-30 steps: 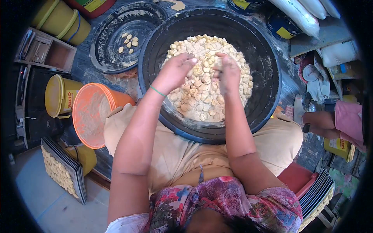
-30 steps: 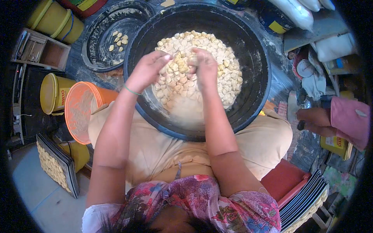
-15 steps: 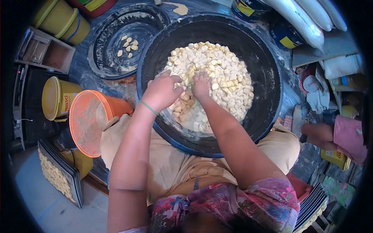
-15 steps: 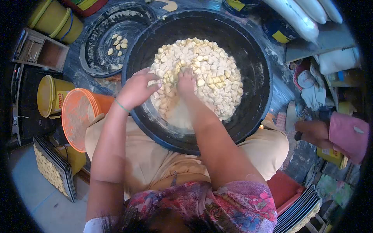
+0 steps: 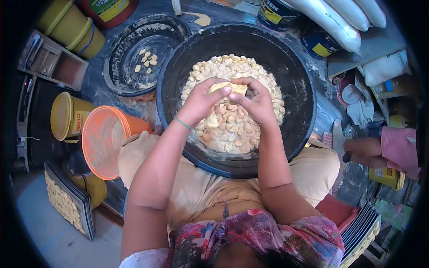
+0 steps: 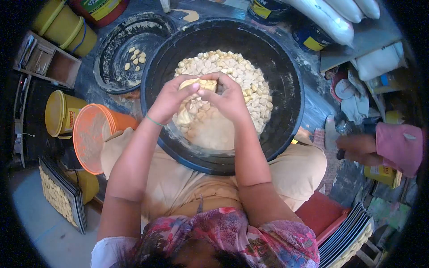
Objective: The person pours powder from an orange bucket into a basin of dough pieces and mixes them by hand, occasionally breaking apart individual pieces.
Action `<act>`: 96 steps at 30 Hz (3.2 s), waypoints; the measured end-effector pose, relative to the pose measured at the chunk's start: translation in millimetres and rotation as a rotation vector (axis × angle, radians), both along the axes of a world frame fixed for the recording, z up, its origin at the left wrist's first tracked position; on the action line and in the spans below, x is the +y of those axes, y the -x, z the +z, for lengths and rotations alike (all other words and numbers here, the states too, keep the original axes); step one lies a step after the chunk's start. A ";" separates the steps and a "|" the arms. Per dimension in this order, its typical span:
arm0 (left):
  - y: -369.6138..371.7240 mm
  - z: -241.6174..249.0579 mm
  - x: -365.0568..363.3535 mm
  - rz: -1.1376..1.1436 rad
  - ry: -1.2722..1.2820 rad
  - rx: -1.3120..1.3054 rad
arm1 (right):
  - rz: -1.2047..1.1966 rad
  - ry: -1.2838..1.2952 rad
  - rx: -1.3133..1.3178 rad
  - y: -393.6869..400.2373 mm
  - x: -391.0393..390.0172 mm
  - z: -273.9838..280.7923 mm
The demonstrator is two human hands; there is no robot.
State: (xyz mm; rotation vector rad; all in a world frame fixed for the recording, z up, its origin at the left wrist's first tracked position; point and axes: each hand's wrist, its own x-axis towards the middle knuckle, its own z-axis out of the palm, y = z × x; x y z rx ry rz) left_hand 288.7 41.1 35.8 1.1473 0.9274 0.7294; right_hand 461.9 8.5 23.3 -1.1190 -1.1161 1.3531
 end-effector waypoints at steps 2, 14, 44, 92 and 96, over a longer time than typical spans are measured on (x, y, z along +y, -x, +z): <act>-3.8 9.7 -5.1 0.038 0.037 -0.069 | -0.154 -0.086 0.058 1.9 -5.2 8.3; -4.5 17.6 -17.7 -0.021 0.150 -0.221 | -0.169 -0.367 -0.424 8.4 -28.4 33.0; -3.1 9.7 -10.5 -0.097 0.052 -0.129 | -0.800 -0.122 0.207 -13.0 -14.9 9.2; 13.7 -10.9 16.3 0.073 0.063 0.186 | -0.194 0.136 0.252 -44.6 -4.3 -52.4; 19.1 -29.0 11.7 -0.299 0.015 0.581 | 0.132 0.204 -0.241 -47.8 7.4 -87.0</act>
